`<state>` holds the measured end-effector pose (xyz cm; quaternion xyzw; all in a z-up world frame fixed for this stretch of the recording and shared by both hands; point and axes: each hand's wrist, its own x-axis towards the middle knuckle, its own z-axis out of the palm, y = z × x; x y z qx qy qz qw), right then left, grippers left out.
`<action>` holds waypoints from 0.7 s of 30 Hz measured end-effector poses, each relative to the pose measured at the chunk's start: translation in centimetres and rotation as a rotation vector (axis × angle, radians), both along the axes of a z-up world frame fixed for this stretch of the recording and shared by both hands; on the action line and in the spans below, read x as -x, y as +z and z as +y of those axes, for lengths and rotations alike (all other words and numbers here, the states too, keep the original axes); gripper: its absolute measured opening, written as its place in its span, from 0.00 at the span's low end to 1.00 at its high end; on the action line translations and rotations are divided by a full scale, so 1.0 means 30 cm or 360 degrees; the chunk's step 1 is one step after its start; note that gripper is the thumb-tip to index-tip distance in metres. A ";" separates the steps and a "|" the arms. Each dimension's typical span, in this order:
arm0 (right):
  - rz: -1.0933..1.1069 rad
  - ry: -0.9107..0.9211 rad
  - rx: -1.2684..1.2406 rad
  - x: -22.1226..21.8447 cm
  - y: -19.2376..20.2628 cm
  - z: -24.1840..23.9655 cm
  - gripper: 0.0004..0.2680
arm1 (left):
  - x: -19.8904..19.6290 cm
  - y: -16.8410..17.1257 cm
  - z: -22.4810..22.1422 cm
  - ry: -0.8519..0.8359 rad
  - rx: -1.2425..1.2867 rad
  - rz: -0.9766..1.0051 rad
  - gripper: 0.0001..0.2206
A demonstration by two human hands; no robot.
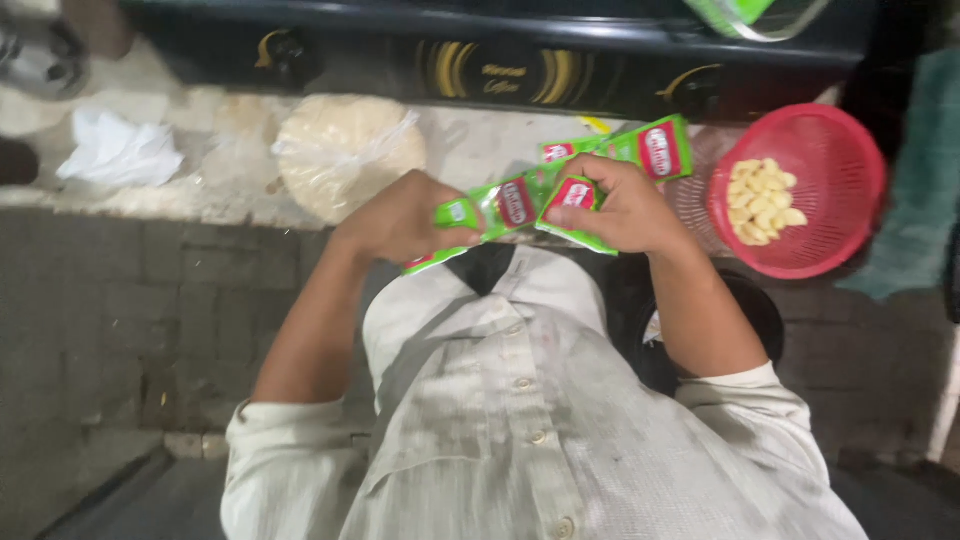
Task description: Folding and stacking small green condiment packets into a metal tray.
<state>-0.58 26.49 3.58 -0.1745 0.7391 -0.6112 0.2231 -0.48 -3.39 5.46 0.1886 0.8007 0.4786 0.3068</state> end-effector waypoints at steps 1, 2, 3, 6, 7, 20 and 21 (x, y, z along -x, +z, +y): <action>0.0015 -0.0030 -0.0020 0.013 0.011 0.021 0.09 | -0.001 -0.014 0.006 -0.0030 -0.0020 0.0015 0.12; 0.0130 -0.0050 0.0010 0.026 0.019 0.037 0.06 | -0.004 -0.028 0.008 0.0047 0.0020 -0.0025 0.10; 0.0245 -0.0068 0.0038 0.038 0.029 0.053 0.03 | -0.008 -0.041 0.009 0.0124 0.0059 -0.0064 0.10; 0.0623 -0.0290 -0.0277 0.089 0.148 0.098 0.05 | -0.004 0.002 0.037 -0.0042 0.0344 -0.0050 0.12; 0.0643 -0.0306 -0.0283 0.112 0.171 0.133 0.05 | -0.012 -0.020 0.038 -0.0055 0.0339 -0.0028 0.12; 0.1096 -0.0797 -0.0990 0.472 0.228 0.412 0.07 | -0.024 0.004 0.042 -0.0031 0.0527 -0.0039 0.13; 0.1111 -0.0800 -0.1099 0.484 0.211 0.437 0.07 | -0.026 0.003 0.040 -0.0042 0.0550 -0.0024 0.13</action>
